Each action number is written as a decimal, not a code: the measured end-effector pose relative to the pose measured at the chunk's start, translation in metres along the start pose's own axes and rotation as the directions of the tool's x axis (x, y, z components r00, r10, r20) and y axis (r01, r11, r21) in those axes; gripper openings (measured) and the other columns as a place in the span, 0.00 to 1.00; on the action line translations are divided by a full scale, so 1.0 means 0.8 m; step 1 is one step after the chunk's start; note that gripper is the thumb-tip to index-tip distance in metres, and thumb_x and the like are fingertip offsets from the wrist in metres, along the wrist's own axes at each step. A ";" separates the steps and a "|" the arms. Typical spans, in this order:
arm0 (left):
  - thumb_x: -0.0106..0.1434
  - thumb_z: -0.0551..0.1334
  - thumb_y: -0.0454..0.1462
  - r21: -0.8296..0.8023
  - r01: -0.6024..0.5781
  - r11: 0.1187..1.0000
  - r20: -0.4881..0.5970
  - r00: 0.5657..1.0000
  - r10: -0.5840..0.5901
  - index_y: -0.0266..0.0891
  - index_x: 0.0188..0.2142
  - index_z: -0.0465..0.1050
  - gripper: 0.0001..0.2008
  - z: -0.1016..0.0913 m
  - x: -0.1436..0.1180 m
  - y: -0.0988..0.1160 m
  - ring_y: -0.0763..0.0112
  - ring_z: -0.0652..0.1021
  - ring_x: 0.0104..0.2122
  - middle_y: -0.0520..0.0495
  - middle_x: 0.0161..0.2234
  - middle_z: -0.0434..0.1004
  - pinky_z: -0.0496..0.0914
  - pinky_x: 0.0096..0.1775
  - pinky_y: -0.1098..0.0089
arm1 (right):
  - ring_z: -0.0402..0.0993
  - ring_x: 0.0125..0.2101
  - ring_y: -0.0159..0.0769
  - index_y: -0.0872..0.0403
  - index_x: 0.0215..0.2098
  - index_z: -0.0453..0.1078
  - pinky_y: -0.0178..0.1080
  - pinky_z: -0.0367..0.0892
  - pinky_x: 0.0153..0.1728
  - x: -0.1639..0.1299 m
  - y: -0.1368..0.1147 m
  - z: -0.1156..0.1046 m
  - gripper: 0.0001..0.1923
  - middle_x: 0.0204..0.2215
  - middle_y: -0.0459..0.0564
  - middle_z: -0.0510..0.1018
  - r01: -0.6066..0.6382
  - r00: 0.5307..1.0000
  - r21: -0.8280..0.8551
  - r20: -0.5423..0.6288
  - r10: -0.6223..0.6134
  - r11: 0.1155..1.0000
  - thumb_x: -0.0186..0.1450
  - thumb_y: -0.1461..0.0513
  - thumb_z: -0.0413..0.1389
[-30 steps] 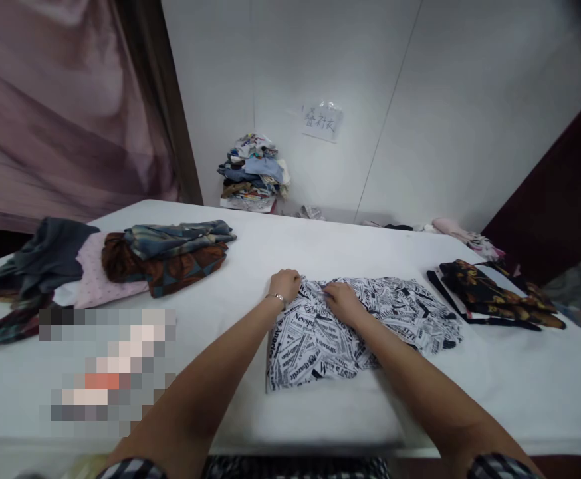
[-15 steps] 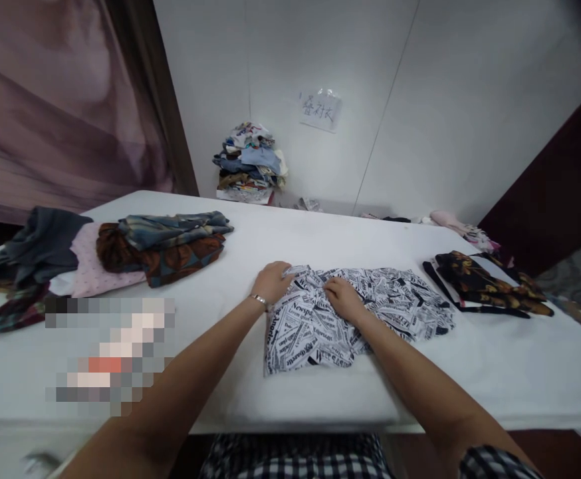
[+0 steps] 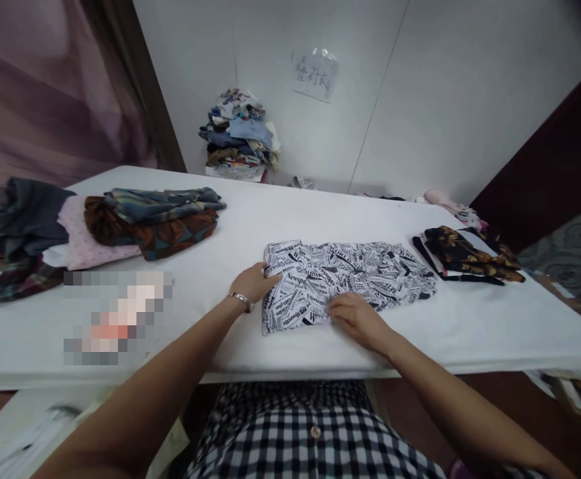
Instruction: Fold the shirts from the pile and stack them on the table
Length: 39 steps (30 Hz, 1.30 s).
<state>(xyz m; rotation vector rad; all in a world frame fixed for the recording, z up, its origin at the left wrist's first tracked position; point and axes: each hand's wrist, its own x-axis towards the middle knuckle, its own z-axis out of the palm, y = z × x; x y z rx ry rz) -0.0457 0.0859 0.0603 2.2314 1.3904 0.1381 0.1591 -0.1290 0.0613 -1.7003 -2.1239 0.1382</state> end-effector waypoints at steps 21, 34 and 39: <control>0.53 0.60 0.34 -0.144 -0.137 0.980 -0.180 0.977 0.111 0.37 0.59 0.60 0.32 -0.020 0.002 0.097 0.53 0.77 0.46 0.36 0.48 0.76 0.69 0.44 0.61 | 0.71 0.39 0.39 0.53 0.44 0.74 0.40 0.65 0.41 0.018 0.005 0.018 0.13 0.38 0.52 0.77 -0.266 0.948 0.368 -0.069 0.311 0.891 0.63 0.63 0.53; 0.63 0.56 0.44 -0.396 -0.404 0.824 -0.143 0.914 0.380 0.40 0.50 0.70 0.18 0.047 0.015 0.193 0.67 0.77 0.39 0.44 0.48 0.76 0.72 0.39 0.67 | 0.76 0.33 0.38 0.48 0.53 0.65 0.39 0.72 0.30 -0.040 0.087 -0.016 0.24 0.39 0.50 0.79 -0.246 0.615 0.963 0.243 0.750 -0.111 0.60 0.52 0.56; 0.62 0.57 0.40 -0.314 -0.425 0.849 -0.199 0.904 0.379 0.42 0.38 0.72 0.08 0.058 -0.005 0.134 0.67 0.75 0.36 0.48 0.39 0.77 0.71 0.41 0.65 | 0.75 0.37 0.38 0.49 0.64 0.51 0.41 0.75 0.31 -0.037 0.082 -0.026 0.41 0.49 0.54 0.74 -0.369 0.621 0.927 0.293 0.727 -0.058 0.57 0.55 0.62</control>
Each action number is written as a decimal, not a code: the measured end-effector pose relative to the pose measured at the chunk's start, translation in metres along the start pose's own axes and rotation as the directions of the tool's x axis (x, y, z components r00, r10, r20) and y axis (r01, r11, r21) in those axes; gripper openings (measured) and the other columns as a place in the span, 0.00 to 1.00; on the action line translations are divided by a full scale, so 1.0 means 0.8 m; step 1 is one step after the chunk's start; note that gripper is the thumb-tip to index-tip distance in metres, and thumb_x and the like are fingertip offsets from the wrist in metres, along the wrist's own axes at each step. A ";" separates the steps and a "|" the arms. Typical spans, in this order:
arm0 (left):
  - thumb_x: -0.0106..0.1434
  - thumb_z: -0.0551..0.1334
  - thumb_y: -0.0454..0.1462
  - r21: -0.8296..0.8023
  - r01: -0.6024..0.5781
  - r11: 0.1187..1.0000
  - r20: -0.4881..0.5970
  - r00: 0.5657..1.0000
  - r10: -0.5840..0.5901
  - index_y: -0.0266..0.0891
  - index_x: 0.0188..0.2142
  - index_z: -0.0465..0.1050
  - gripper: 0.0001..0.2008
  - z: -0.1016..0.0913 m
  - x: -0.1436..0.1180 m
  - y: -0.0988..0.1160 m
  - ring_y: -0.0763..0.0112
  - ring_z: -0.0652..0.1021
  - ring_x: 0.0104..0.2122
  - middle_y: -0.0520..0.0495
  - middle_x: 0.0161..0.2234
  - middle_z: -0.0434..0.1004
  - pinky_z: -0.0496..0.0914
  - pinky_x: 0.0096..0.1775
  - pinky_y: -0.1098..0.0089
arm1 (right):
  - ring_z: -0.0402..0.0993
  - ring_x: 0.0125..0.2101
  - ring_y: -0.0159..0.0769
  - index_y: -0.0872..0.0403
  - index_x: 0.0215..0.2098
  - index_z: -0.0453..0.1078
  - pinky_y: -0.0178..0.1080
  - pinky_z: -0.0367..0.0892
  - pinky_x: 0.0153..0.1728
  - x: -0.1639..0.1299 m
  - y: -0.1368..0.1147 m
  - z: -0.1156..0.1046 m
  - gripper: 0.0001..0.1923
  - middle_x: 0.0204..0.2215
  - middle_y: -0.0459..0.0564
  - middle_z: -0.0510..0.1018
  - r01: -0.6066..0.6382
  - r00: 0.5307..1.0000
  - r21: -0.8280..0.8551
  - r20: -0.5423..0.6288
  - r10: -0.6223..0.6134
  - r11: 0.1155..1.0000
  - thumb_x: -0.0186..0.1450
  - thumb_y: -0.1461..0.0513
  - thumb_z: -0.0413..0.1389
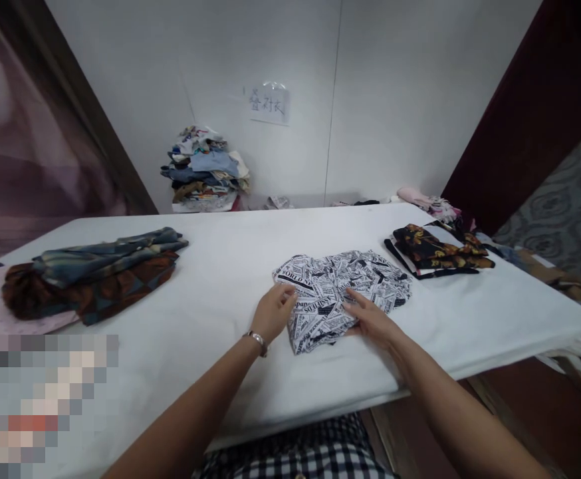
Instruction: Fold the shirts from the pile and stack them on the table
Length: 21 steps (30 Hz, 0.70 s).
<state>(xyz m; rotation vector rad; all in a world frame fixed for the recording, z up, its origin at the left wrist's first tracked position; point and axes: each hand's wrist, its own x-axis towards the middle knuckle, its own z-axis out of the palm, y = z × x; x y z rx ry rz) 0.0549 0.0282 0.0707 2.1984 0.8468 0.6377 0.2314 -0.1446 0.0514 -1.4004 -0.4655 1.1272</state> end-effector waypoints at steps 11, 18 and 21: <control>0.59 0.63 0.44 0.408 -0.394 0.824 0.204 0.919 0.339 0.41 0.44 0.67 0.16 0.049 -0.056 0.036 0.57 0.71 0.44 0.43 0.43 0.71 0.69 0.43 0.58 | 0.69 0.25 0.29 0.44 0.62 0.57 0.31 0.69 0.22 0.016 -0.015 0.018 0.42 0.35 0.44 0.75 0.060 0.996 -0.006 -0.072 -0.060 0.998 0.49 0.67 0.58; 0.61 0.54 0.29 0.379 -0.536 0.754 0.405 0.829 0.386 0.42 0.39 0.71 0.11 0.057 -0.046 0.025 0.61 0.74 0.41 0.43 0.39 0.73 0.68 0.41 0.61 | 0.67 0.22 0.30 0.48 0.60 0.62 0.34 0.68 0.19 0.013 0.005 -0.004 0.38 0.33 0.46 0.76 0.068 0.993 -0.315 -0.067 -0.093 0.947 0.49 0.67 0.56; 0.62 0.59 0.38 0.199 -0.520 0.831 0.443 0.804 0.397 0.45 0.42 0.72 0.09 0.039 -0.038 0.022 0.64 0.75 0.41 0.47 0.40 0.75 0.69 0.41 0.64 | 0.70 0.24 0.32 0.50 0.60 0.63 0.36 0.69 0.24 0.022 0.009 -0.024 0.35 0.34 0.47 0.77 0.176 0.969 -0.507 -0.062 -0.239 0.844 0.52 0.65 0.56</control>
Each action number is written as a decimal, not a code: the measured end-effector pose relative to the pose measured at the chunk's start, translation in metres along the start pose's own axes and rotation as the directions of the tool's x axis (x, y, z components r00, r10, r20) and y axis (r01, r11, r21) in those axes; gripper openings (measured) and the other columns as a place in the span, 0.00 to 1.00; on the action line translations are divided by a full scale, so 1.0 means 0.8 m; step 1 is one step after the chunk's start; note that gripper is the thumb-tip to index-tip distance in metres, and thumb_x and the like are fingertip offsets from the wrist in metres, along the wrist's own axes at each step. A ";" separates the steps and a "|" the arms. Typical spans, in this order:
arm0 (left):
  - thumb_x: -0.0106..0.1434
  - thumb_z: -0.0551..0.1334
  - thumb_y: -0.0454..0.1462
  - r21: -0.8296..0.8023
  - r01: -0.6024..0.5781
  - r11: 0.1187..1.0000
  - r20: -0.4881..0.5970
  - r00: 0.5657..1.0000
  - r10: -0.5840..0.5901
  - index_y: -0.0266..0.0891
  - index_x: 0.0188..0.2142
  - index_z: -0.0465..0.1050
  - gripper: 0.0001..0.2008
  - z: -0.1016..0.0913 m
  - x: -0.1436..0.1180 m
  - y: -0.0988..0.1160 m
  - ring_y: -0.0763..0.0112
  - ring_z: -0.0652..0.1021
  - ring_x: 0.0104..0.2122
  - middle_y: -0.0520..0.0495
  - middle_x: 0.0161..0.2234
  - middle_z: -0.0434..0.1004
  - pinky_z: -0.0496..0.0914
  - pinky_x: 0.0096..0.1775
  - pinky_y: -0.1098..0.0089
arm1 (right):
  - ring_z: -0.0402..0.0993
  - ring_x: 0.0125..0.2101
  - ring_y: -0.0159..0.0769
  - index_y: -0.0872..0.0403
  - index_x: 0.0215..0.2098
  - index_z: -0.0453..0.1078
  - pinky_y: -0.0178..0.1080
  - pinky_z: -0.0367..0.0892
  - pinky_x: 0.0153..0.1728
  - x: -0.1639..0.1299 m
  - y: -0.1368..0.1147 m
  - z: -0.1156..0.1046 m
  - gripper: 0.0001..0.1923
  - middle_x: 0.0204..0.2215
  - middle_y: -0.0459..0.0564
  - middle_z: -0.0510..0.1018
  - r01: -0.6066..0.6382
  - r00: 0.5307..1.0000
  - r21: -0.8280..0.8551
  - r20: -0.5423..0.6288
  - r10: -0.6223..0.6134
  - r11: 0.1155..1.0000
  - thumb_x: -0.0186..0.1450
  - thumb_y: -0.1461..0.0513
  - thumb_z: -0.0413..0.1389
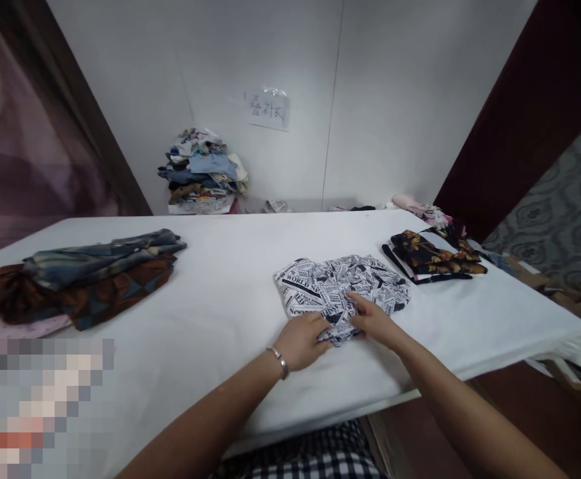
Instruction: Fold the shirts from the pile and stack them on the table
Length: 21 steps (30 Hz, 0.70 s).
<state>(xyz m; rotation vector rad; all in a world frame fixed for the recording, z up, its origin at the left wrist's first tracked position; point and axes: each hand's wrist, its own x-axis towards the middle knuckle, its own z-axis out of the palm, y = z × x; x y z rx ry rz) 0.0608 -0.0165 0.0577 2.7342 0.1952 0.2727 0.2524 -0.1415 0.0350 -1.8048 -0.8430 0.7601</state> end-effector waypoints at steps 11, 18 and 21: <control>0.65 0.54 0.44 -0.018 0.463 0.886 -0.303 0.842 -0.447 0.37 0.54 0.67 0.21 -0.035 0.063 -0.103 0.56 0.64 0.60 0.38 0.59 0.65 0.59 0.60 0.57 | 0.72 0.49 0.46 0.52 0.60 0.64 0.47 0.66 0.49 0.049 -0.025 0.022 0.31 0.49 0.55 0.76 0.130 0.990 -0.336 -0.015 -0.144 0.933 0.59 0.55 0.59; 0.67 0.48 0.50 0.007 0.319 0.948 -0.312 0.901 -0.301 0.40 0.62 0.57 0.28 0.002 0.082 -0.082 0.56 0.49 0.67 0.40 0.67 0.48 0.48 0.64 0.50 | 0.68 0.55 0.44 0.51 0.57 0.67 0.49 0.60 0.57 0.048 -0.003 -0.004 0.27 0.54 0.52 0.73 0.134 0.966 -0.251 -0.181 -0.183 0.959 0.59 0.63 0.56; 0.67 0.48 0.53 0.072 0.278 0.958 -0.190 0.947 -0.260 0.43 0.61 0.60 0.28 0.011 0.091 -0.076 0.54 0.49 0.67 0.42 0.67 0.50 0.45 0.63 0.45 | 0.68 0.55 0.44 0.52 0.58 0.66 0.48 0.61 0.57 0.042 0.003 -0.018 0.28 0.54 0.52 0.74 0.078 0.971 -0.295 -0.194 -0.140 0.952 0.59 0.64 0.55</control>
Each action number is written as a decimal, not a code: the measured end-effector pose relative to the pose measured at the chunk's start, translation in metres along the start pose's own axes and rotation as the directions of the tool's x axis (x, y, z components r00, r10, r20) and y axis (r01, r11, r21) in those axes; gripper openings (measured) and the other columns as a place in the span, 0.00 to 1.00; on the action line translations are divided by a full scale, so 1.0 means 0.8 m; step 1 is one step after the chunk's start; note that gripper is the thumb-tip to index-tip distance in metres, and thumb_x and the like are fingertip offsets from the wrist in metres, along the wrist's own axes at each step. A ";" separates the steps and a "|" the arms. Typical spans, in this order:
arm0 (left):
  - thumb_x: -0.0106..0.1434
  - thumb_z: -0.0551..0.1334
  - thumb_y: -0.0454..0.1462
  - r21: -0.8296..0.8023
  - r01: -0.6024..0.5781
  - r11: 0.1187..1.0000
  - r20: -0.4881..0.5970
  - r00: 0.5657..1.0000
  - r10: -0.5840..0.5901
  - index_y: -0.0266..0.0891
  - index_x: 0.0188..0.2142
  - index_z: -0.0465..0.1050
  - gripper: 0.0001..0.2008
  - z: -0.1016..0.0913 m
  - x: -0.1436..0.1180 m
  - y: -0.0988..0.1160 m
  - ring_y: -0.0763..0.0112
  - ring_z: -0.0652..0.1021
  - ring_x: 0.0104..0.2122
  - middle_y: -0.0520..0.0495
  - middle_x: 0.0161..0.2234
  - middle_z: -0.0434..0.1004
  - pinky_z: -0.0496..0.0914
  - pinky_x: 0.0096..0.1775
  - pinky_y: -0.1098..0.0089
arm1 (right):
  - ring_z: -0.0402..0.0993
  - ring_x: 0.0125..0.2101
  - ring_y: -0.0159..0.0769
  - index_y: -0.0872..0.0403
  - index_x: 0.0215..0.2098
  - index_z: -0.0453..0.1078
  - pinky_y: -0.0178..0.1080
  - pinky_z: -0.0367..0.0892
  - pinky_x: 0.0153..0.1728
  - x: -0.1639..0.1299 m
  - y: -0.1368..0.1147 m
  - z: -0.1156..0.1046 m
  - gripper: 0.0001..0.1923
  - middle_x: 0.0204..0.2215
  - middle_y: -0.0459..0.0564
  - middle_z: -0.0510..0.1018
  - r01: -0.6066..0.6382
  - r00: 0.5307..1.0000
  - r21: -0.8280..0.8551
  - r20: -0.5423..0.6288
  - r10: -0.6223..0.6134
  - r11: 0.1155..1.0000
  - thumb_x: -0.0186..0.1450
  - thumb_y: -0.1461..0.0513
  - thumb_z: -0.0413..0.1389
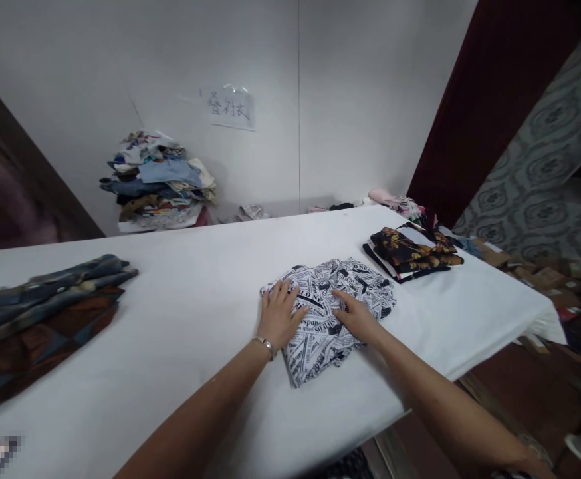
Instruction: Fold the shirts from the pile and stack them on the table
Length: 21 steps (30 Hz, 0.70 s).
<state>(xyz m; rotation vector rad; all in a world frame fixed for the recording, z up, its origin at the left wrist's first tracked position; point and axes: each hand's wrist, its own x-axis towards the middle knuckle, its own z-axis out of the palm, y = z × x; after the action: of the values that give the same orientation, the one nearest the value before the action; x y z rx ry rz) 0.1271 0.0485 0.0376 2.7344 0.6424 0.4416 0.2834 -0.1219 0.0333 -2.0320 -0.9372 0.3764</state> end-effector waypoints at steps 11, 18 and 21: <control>0.66 0.46 0.55 0.032 0.040 0.999 0.192 0.980 -0.046 0.42 0.61 0.60 0.30 0.001 0.008 -0.003 0.54 0.53 0.66 0.42 0.66 0.54 0.46 0.62 0.44 | 0.73 0.47 0.44 0.52 0.62 0.61 0.45 0.66 0.49 -0.011 0.010 -0.010 0.31 0.48 0.52 0.77 -0.028 0.999 0.025 0.023 0.027 0.999 0.60 0.58 0.57; 0.66 0.53 0.49 -0.075 -0.156 0.985 -0.075 0.986 0.150 0.38 0.56 0.65 0.24 -0.022 -0.029 0.016 0.56 0.66 0.57 0.39 0.57 0.68 0.57 0.58 0.50 | 0.70 0.22 0.32 0.52 0.66 0.52 0.35 0.64 0.21 -0.081 0.022 -0.054 0.38 0.30 0.46 0.76 -0.251 0.968 0.233 0.033 0.250 0.940 0.61 0.50 0.56; 0.61 0.60 0.50 -0.061 -0.382 0.922 -0.072 0.923 0.378 0.40 0.52 0.66 0.24 -0.023 -0.063 0.055 0.56 0.69 0.50 0.42 0.50 0.72 0.61 0.53 0.52 | 0.69 0.20 0.32 0.53 0.67 0.47 0.33 0.62 0.17 -0.097 0.014 -0.047 0.44 0.25 0.41 0.72 -0.313 0.949 0.381 0.160 0.271 0.870 0.57 0.51 0.59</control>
<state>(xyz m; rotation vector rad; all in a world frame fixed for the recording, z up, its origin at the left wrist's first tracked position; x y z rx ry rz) 0.0941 -0.0095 0.0583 2.7814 0.0956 0.6219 0.2575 -0.2047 0.0410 -1.7788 -0.5470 0.7794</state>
